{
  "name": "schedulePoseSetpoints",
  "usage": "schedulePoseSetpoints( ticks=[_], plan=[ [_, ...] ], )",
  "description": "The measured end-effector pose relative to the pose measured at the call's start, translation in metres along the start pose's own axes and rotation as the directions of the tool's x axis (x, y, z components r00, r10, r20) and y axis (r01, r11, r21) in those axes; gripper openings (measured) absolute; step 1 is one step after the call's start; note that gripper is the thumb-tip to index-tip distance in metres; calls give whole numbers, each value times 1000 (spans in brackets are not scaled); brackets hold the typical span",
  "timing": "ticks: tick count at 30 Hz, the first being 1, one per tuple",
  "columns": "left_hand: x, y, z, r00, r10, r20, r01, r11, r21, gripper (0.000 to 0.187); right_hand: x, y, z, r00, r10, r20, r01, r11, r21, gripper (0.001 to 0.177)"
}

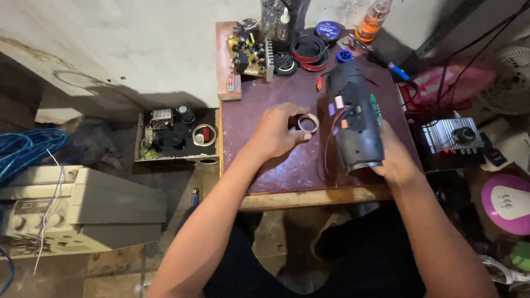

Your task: Soldering a circuit board and wires inside a plastic device housing on a workbench.

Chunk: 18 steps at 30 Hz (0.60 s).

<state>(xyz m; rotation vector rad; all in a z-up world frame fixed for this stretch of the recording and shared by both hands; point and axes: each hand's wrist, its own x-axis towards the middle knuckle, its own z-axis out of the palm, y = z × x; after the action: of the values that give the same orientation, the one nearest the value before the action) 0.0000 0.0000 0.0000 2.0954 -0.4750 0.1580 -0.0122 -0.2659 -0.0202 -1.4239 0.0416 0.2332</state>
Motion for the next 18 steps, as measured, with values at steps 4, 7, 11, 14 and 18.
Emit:
schedulePoseSetpoints(
  ticks=[4,7,11,14,18],
  plan=[
    [-2,14,3,987,-160,36,163,981,-110,75,13,4,-3,999,-20,39,21,999,-36,22],
    [-3,11,2,982,-176,74,185,975,-124,103,20,5,3,998,-68,2,64,936,-346,35],
    [-5,23,-5,985,-145,94,155,982,-112,97,-11,-53,44,998,-55,37,66,885,-460,29],
    [-7,25,-5,985,-136,108,147,984,-103,91,-21,-67,61,999,-48,4,42,836,-548,26],
    [-7,17,-4,984,-142,106,155,979,-135,98,-9,-63,60,998,-50,-31,21,792,-611,31]
  ],
)
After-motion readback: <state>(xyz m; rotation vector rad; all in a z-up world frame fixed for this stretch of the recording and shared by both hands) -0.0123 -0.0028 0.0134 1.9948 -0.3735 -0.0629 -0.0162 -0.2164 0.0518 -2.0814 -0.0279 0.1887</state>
